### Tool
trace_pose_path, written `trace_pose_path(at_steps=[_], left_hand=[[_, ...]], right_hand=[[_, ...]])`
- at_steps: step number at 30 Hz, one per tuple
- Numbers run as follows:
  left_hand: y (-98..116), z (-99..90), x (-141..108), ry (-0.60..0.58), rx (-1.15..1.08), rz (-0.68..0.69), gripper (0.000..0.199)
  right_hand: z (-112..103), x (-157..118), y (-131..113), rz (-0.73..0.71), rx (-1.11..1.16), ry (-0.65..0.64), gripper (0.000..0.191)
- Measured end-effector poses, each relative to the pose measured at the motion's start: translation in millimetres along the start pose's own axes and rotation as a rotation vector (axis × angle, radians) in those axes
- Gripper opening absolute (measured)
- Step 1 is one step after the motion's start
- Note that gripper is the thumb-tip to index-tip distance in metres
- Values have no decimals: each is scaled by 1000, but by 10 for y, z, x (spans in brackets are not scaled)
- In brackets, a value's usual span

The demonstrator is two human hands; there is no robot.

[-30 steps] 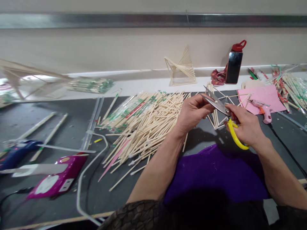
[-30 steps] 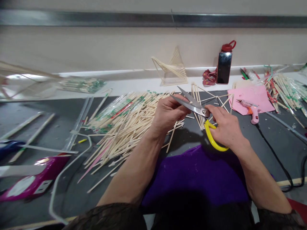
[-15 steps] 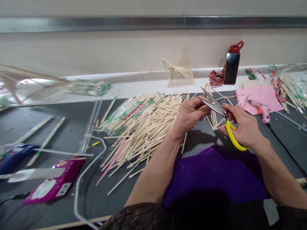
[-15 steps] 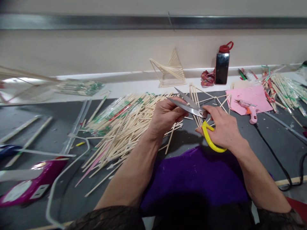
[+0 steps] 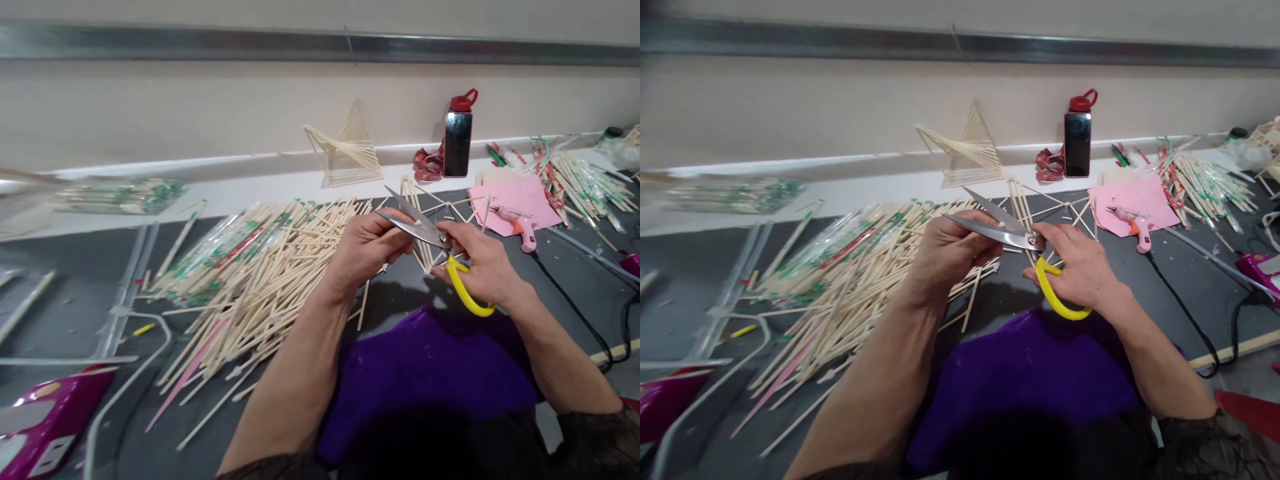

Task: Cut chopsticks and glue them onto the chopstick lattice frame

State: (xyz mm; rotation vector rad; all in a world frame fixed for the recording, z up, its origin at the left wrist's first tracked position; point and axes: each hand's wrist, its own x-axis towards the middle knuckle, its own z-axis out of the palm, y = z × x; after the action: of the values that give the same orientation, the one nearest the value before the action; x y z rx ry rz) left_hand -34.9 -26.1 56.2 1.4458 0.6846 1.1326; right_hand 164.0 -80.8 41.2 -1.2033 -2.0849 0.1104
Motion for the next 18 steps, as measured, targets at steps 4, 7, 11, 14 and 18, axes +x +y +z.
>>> trace_pose_path(at_steps=[4,7,11,14,18], left_hand=[[24,12,-6,7,6,-1,29],[30,9,-5,15,19,12,29],[29,7,-1,29,32,26,27],[36,10,2,38,40,33,24],[53,17,10,59,79,92,12]], right_hand=[[11,4,4,8,16,-9,46],[10,7,0,33,48,-39,50],[-2,22,-10,55,61,-58,48],[-17,37,-23,62,51,-59,49],[-38,51,-47,87,38,-91,48]])
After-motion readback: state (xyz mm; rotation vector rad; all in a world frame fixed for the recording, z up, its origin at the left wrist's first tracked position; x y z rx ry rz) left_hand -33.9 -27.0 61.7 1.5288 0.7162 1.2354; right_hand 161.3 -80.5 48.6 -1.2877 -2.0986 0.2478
